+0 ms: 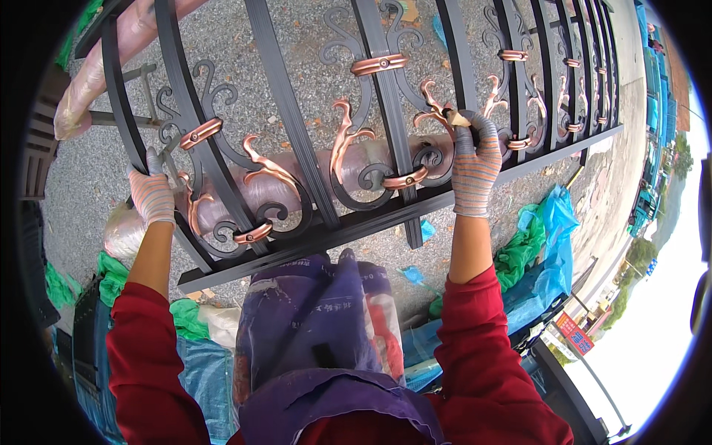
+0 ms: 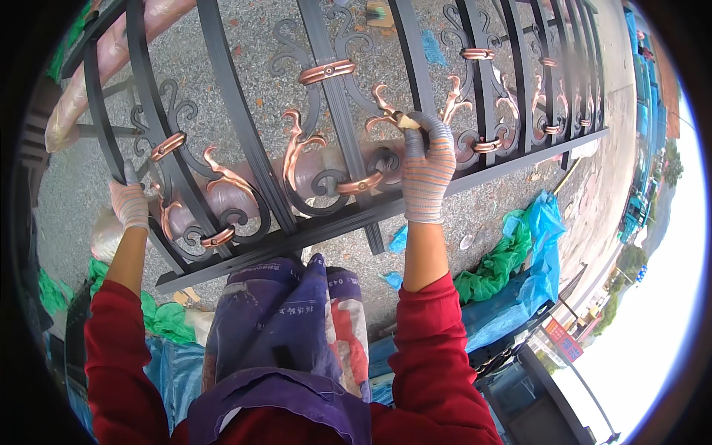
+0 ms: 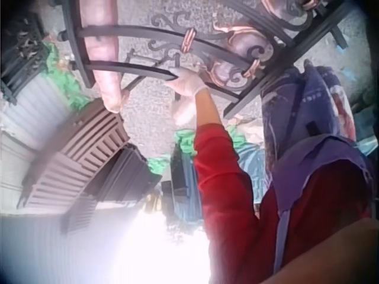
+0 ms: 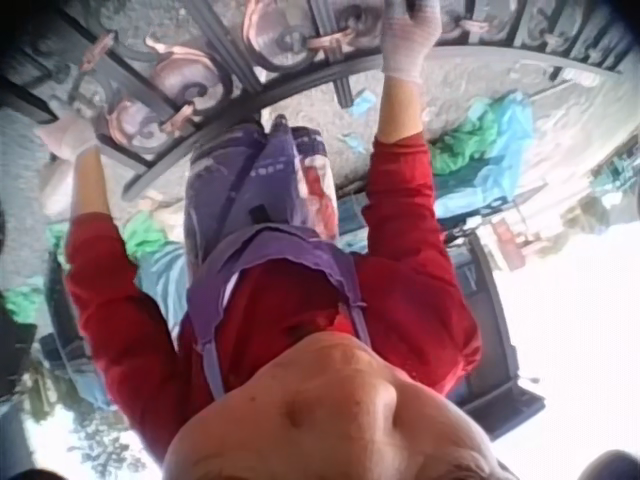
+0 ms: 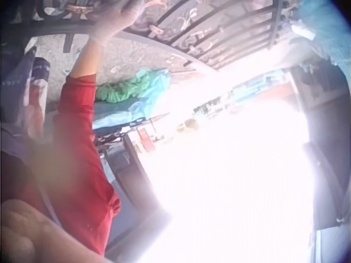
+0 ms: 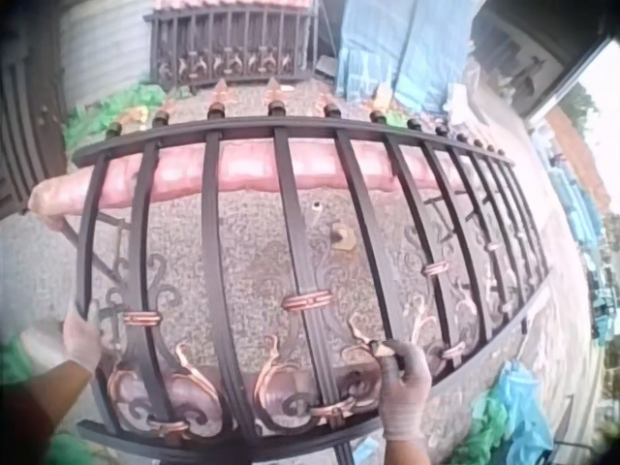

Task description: The person paints the decorative elements of a metal gate using a small brush and a palette. They apply paint to the ornate scrollwork and then to the spear-like finials at the bottom of the gate.

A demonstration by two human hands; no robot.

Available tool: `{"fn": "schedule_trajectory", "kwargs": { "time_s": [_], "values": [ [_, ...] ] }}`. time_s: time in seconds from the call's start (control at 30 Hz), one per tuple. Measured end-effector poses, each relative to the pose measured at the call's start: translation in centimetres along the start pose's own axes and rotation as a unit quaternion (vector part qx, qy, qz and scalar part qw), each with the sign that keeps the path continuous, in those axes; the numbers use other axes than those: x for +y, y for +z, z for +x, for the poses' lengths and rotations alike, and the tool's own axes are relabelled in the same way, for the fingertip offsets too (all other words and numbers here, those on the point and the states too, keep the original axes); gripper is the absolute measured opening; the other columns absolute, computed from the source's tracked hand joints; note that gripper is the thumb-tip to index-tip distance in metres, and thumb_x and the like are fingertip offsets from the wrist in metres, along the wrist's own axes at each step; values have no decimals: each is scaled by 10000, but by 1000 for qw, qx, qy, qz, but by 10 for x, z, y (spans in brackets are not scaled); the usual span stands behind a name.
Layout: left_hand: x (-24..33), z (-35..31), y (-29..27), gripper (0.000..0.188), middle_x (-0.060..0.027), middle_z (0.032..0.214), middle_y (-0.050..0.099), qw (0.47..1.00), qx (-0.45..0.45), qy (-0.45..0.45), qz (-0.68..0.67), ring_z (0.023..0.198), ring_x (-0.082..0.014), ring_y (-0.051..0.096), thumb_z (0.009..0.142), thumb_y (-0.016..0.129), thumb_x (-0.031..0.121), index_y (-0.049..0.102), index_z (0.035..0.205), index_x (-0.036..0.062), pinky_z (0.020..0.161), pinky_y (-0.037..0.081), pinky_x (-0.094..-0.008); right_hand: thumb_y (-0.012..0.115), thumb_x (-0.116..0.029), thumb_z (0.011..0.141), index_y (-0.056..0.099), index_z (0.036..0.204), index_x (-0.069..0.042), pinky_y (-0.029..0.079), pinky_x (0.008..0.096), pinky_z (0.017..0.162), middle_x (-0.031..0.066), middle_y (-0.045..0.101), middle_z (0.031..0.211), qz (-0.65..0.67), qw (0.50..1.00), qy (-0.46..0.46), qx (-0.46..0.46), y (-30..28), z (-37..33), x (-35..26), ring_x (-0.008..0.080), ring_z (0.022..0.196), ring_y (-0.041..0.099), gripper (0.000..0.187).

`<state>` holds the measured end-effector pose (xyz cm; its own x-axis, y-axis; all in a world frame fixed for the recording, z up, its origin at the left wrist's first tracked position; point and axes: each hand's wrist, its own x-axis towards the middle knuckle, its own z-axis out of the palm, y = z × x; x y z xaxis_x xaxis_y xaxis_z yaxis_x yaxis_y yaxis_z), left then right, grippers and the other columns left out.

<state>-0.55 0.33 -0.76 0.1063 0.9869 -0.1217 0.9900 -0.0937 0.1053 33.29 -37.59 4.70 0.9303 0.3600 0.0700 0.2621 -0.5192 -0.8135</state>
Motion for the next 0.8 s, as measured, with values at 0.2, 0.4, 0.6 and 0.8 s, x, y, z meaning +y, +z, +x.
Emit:
{"fn": "schedule_trajectory", "kwargs": {
  "time_s": [0.2,0.4,0.6,0.8],
  "values": [
    [-1,3,-1,457,-277,1082,598,999,-30,13,26,997,-375,631,958,544,290,503,1263,-49,887,489,-405,622,-22,912,637,1090,-25,483,295,878,57,668,1015,-11,999,12,-28,2,1,1,136,934,602,178],
    [12,-6,-4,516,-281,983,648,998,-14,-49,-37,965,-430,628,935,568,427,553,1071,-70,833,480,-465,574,-27,939,591,1150,-19,471,284,899,83,657,1054,128,983,128,36,-39,-21,-6,140,961,597,212],
    [-12,7,3,580,-300,1139,620,999,-36,-7,-29,1091,-421,594,962,504,432,464,1320,-21,911,473,-457,609,-51,943,615,1154,-42,476,268,877,58,666,1099,179,965,180,67,-110,-62,25,125,996,605,212],
    [21,-4,-27,524,-218,1202,612,988,128,87,5,1096,-393,591,989,473,397,463,1338,6,917,473,-429,609,-41,944,620,1147,-34,470,310,945,70,647,1127,184,959,189,101,-167,-76,69,153,1032,601,203]
  ]
}}
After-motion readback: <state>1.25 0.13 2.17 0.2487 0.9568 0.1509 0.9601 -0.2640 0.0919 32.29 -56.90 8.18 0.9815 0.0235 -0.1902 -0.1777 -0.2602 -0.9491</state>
